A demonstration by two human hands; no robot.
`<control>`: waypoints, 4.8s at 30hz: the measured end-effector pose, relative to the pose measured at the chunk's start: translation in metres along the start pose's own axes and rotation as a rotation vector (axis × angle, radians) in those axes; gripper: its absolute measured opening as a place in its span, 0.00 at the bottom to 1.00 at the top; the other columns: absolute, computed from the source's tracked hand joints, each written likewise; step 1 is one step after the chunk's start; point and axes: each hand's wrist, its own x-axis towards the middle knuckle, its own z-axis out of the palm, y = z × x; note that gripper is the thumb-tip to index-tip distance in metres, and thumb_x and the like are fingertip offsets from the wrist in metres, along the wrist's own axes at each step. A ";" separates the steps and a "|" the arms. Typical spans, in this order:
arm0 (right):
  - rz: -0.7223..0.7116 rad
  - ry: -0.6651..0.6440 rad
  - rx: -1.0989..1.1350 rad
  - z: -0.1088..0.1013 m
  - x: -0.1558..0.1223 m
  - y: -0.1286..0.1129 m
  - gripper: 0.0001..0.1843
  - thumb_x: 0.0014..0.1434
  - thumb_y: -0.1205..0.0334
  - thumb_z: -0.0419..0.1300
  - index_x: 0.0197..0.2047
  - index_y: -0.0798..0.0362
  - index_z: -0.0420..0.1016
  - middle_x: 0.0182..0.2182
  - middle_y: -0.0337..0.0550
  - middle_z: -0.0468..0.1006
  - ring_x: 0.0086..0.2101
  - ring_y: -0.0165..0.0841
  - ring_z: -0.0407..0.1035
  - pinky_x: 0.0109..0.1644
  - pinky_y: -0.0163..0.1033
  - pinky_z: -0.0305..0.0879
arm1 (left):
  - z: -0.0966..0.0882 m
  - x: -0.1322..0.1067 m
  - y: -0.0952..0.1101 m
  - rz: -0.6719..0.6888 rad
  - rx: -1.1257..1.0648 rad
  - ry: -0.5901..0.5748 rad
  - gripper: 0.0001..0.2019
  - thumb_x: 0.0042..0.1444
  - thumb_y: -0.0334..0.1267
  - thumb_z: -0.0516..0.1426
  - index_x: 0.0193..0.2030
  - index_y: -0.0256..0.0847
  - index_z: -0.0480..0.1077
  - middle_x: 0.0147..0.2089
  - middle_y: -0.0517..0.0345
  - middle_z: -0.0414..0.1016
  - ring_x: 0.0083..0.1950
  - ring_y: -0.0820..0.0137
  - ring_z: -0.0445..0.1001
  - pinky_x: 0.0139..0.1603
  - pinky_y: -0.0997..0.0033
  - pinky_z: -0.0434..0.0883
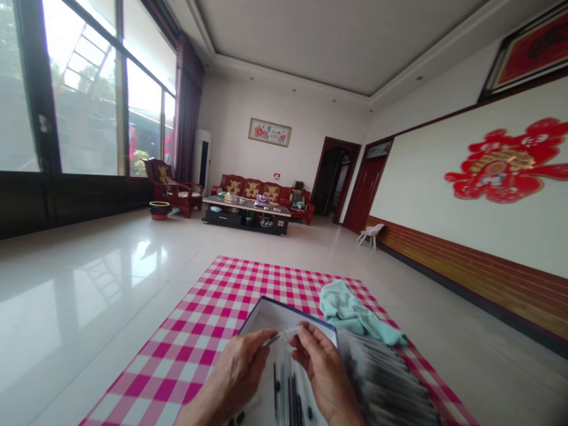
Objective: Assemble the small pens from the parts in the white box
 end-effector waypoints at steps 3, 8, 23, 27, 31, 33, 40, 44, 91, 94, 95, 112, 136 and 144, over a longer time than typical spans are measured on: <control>0.013 0.007 0.039 -0.001 0.001 0.002 0.16 0.46 0.55 0.68 0.37 0.53 0.75 0.30 0.39 0.77 0.32 0.32 0.72 0.34 0.34 0.67 | 0.003 -0.001 -0.002 0.005 0.007 0.008 0.16 0.58 0.34 0.48 0.50 0.43 0.71 0.34 0.57 0.79 0.31 0.70 0.75 0.35 0.75 0.68; 0.048 -0.028 0.069 0.002 0.001 0.002 0.16 0.46 0.55 0.68 0.37 0.52 0.75 0.31 0.38 0.77 0.32 0.32 0.72 0.34 0.34 0.67 | 0.005 -0.002 -0.006 0.029 -0.018 0.022 0.16 0.58 0.33 0.48 0.49 0.45 0.71 0.41 0.56 0.80 0.39 0.67 0.76 0.39 0.75 0.69; -0.088 -0.240 -0.098 0.006 -0.009 -0.005 0.11 0.55 0.57 0.62 0.39 0.52 0.73 0.41 0.45 0.78 0.37 0.33 0.70 0.42 0.37 0.64 | 0.000 0.001 0.000 -0.071 -0.249 -0.170 0.17 0.60 0.40 0.48 0.22 0.37 0.67 0.19 0.65 0.64 0.21 0.78 0.61 0.24 0.79 0.56; -0.087 -0.286 0.034 0.010 -0.015 -0.008 0.11 0.55 0.56 0.61 0.41 0.50 0.71 0.45 0.47 0.76 0.44 0.39 0.70 0.46 0.43 0.64 | 0.002 -0.001 -0.001 -0.147 -0.503 -0.284 0.20 0.60 0.49 0.48 0.28 0.35 0.70 0.19 0.65 0.64 0.19 0.80 0.57 0.19 0.80 0.53; -0.069 -0.353 0.097 0.015 -0.020 -0.012 0.14 0.57 0.56 0.60 0.47 0.49 0.70 0.40 0.46 0.78 0.39 0.37 0.71 0.42 0.42 0.65 | -0.003 -0.001 0.006 -0.207 -0.715 -0.354 0.21 0.58 0.54 0.50 0.35 0.34 0.70 0.20 0.65 0.65 0.17 0.81 0.54 0.17 0.80 0.50; -0.049 -0.386 0.117 0.015 -0.022 -0.014 0.17 0.58 0.57 0.59 0.50 0.49 0.68 0.40 0.46 0.78 0.38 0.36 0.71 0.42 0.42 0.65 | -0.006 -0.002 0.011 -0.234 -0.784 -0.372 0.22 0.57 0.54 0.51 0.36 0.34 0.70 0.21 0.65 0.65 0.17 0.82 0.54 0.17 0.80 0.48; -0.045 -0.391 0.139 0.011 -0.020 -0.015 0.16 0.57 0.57 0.60 0.48 0.51 0.73 0.40 0.49 0.79 0.43 0.40 0.70 0.51 0.48 0.61 | -0.009 -0.003 0.014 -0.276 -0.860 -0.396 0.19 0.58 0.52 0.51 0.35 0.35 0.69 0.21 0.64 0.66 0.17 0.82 0.53 0.17 0.79 0.47; -0.081 -0.372 0.091 0.010 -0.019 -0.015 0.11 0.56 0.58 0.61 0.41 0.51 0.76 0.37 0.47 0.79 0.39 0.37 0.71 0.47 0.43 0.63 | -0.009 -0.004 0.013 -0.250 -0.871 -0.413 0.19 0.59 0.51 0.50 0.35 0.35 0.70 0.20 0.65 0.66 0.16 0.83 0.53 0.16 0.80 0.47; 0.010 -0.245 0.048 0.026 -0.026 -0.005 0.21 0.57 0.50 0.58 0.51 0.50 0.72 0.48 0.47 0.74 0.46 0.39 0.68 0.49 0.42 0.66 | 0.012 0.000 0.017 0.073 -0.167 0.059 0.14 0.64 0.39 0.45 0.30 0.40 0.65 0.22 0.64 0.67 0.23 0.77 0.67 0.25 0.80 0.60; 0.000 -0.254 0.035 0.026 -0.028 -0.006 0.20 0.55 0.54 0.61 0.50 0.52 0.73 0.48 0.47 0.75 0.46 0.38 0.68 0.50 0.42 0.65 | 0.008 0.000 0.019 0.019 -0.198 0.020 0.16 0.64 0.41 0.45 0.28 0.40 0.65 0.22 0.65 0.67 0.21 0.77 0.66 0.23 0.80 0.60; -0.007 -0.253 0.028 0.026 -0.027 -0.006 0.19 0.55 0.55 0.62 0.48 0.53 0.74 0.46 0.47 0.76 0.44 0.38 0.69 0.50 0.42 0.65 | 0.007 -0.001 0.020 0.013 -0.208 0.002 0.16 0.64 0.42 0.44 0.29 0.40 0.65 0.22 0.65 0.67 0.21 0.77 0.66 0.23 0.80 0.60; -0.521 -0.008 -1.064 -0.078 0.002 -0.134 0.13 0.56 0.57 0.56 0.42 0.51 0.77 0.36 0.45 0.79 0.39 0.41 0.71 0.46 0.43 0.63 | 0.001 0.004 -0.007 0.100 -0.011 0.212 0.13 0.60 0.42 0.49 0.43 0.42 0.73 0.35 0.57 0.81 0.33 0.70 0.79 0.32 0.78 0.73; -0.476 -0.130 -1.736 -0.176 -0.037 -0.055 0.17 0.54 0.69 0.52 0.45 0.49 0.74 0.39 0.48 0.75 0.39 0.39 0.70 0.44 0.41 0.64 | -0.005 0.005 -0.010 0.023 0.012 0.180 0.17 0.61 0.43 0.47 0.43 0.38 0.74 0.30 0.53 0.80 0.27 0.68 0.78 0.19 0.78 0.69; -0.453 -0.163 -1.688 -0.154 -0.033 -0.074 0.19 0.50 0.70 0.55 0.45 0.48 0.74 0.41 0.47 0.74 0.40 0.39 0.70 0.45 0.41 0.64 | -0.008 0.005 -0.008 -0.008 0.011 0.189 0.18 0.60 0.43 0.46 0.41 0.39 0.75 0.32 0.53 0.81 0.29 0.67 0.78 0.20 0.77 0.69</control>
